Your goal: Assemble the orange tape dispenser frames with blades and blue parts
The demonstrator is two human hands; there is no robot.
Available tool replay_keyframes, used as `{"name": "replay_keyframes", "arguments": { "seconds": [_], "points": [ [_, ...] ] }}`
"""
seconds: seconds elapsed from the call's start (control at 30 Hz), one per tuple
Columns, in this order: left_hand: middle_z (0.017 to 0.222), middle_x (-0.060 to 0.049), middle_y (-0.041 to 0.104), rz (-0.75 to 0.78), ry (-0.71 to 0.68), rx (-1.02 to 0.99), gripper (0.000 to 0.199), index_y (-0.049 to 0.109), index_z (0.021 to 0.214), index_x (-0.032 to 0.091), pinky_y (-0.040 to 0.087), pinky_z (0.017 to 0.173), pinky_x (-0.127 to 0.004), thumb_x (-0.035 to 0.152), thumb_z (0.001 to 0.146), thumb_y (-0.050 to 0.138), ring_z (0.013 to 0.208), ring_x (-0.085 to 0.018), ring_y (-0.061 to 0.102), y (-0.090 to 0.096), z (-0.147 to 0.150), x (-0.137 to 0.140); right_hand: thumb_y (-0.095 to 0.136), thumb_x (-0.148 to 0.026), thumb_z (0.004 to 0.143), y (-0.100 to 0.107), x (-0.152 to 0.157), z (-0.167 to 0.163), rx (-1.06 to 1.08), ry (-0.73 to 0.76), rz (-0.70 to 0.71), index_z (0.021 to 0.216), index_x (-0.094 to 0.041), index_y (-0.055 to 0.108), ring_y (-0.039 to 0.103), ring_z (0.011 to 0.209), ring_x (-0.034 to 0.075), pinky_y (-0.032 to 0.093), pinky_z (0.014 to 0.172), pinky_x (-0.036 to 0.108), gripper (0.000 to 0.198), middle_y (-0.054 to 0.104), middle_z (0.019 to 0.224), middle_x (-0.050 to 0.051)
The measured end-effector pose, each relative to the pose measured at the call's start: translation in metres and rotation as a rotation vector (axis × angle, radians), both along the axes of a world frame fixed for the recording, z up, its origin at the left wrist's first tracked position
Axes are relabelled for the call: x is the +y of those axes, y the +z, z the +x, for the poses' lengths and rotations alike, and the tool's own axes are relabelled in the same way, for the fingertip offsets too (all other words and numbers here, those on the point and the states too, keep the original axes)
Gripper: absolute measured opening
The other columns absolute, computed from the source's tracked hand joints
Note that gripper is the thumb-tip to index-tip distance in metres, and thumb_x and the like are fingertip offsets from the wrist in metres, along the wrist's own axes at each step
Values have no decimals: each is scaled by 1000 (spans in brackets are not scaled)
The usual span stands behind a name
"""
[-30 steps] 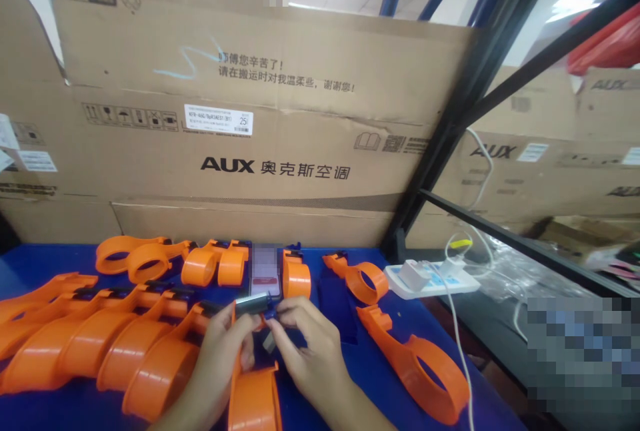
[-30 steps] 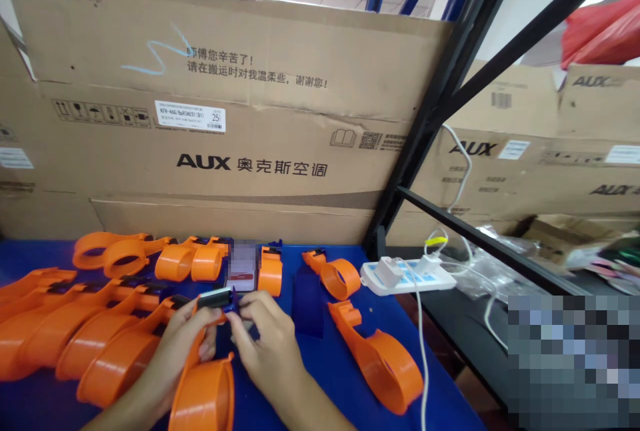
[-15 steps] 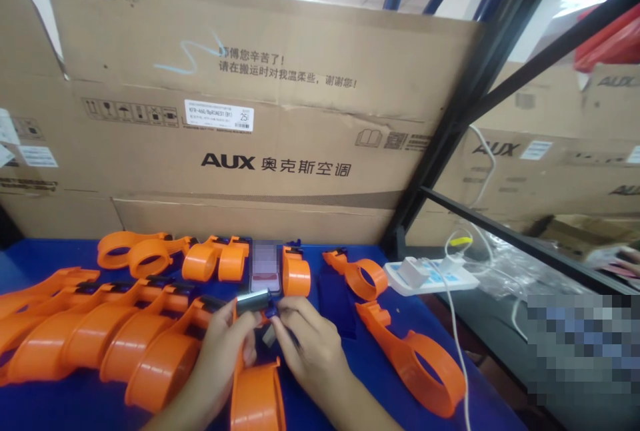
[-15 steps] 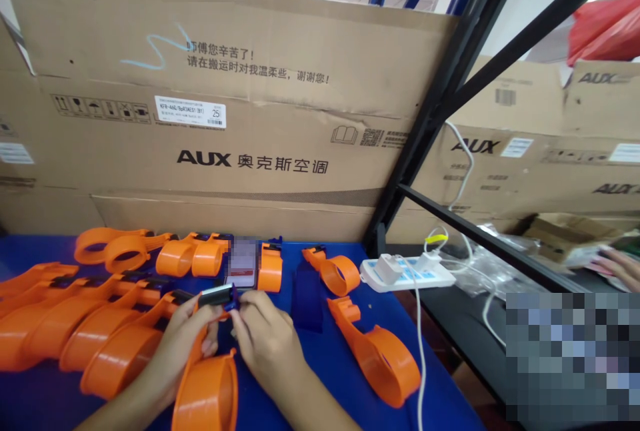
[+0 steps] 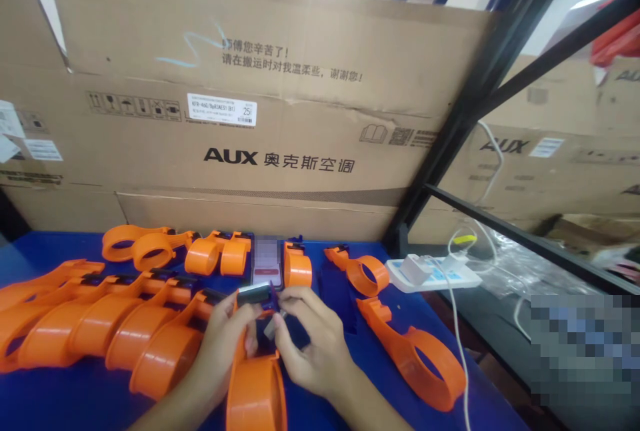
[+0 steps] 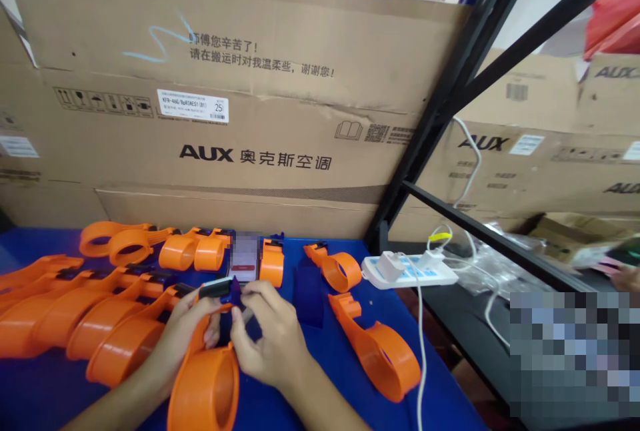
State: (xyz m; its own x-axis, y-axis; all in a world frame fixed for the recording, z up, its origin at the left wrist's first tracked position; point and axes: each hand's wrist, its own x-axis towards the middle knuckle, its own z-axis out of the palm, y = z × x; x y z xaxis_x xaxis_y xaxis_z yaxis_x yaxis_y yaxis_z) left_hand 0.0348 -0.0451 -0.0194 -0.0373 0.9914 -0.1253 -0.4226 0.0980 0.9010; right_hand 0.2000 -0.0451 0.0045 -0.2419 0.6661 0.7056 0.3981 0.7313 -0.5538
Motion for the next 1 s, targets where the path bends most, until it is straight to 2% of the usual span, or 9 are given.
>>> {"name": "replay_keyframes", "arguments": {
  "seconds": [0.07, 0.13, 0.2, 0.27, 0.37, 0.5, 0.63, 0.77, 1.0],
  "points": [
    [45, 5, 53, -3, -8, -10, 24, 67, 87, 18, 38, 46, -21, 37, 79, 78, 40, -10, 46, 3, 0, -1, 61, -23, 96, 4, 1, 2, 90, 35, -67, 101, -22, 75, 73, 92, 27, 63, 82, 39, 14, 75, 106, 14],
    [46, 5, 56, -1, -30, -26, 48, 67, 120, 19, 42, 46, -22, 38, 78, 80, 40, -12, 50, 5, 0, -2, 60, -29, 98, 6, 4, 3, 200, 41, -187, 105, -22, 74, 73, 96, 27, 62, 86, 40, 18, 75, 107, 14],
    [49, 5, 61, 4, -83, -48, 83, 49, 150, 22, 45, 45, -25, 37, 75, 82, 38, -15, 53, 6, 0, -2, 60, -37, 100, 8, 8, 4, 310, 77, -351, 116, -23, 72, 74, 99, 26, 61, 90, 39, 24, 76, 110, 12],
    [50, 4, 63, 15, -145, -62, 99, 34, 160, 22, 46, 45, -27, 36, 75, 82, 37, -17, 55, 5, 2, -3, 63, -45, 98, 10, 11, 4, 360, 200, -521, 125, -24, 69, 73, 104, 26, 58, 96, 40, 34, 76, 114, 10],
    [48, 3, 63, 39, -224, -72, 104, 23, 164, 20, 46, 45, -27, 37, 78, 80, 37, -20, 57, 4, 3, -3, 64, -53, 96, 14, 15, 6, 370, 421, -692, 125, -25, 70, 71, 111, 27, 53, 102, 40, 40, 76, 115, 7],
    [52, -2, 67, 41, -300, -109, 103, 23, 164, 16, 48, 47, -27, 36, 80, 78, 41, -21, 61, 6, 1, -5, 69, -54, 92, 14, 19, 8, 432, 551, -809, 129, -25, 67, 71, 106, 25, 53, 97, 37, 47, 75, 114, 8],
    [79, -12, 78, -8, -417, -166, 101, 35, 160, 18, 58, 61, -35, 27, 73, 85, 61, -26, 74, 8, 0, -11, 74, -54, 89, 11, 22, 9, 428, 507, -840, 120, -25, 66, 69, 94, 21, 54, 84, 31, 44, 72, 106, 6],
    [124, -18, 73, 5, -363, -220, 90, 55, 147, 25, 63, 76, -45, 27, 66, 93, 83, -30, 78, 10, 4, -16, 77, -54, 87, 9, 21, 7, 403, 435, -815, 112, -24, 64, 65, 88, 18, 52, 77, 26, 42, 68, 99, 3],
    [100, -13, 77, 64, -375, -118, 69, 59, 143, 20, 64, 66, -40, 39, 81, 85, 67, -24, 75, 13, 6, -13, 73, -53, 92, 10, 14, 1, 391, 474, -854, 110, -25, 53, 59, 71, 13, 48, 62, 24, 39, 58, 94, -1]
  ]
}}
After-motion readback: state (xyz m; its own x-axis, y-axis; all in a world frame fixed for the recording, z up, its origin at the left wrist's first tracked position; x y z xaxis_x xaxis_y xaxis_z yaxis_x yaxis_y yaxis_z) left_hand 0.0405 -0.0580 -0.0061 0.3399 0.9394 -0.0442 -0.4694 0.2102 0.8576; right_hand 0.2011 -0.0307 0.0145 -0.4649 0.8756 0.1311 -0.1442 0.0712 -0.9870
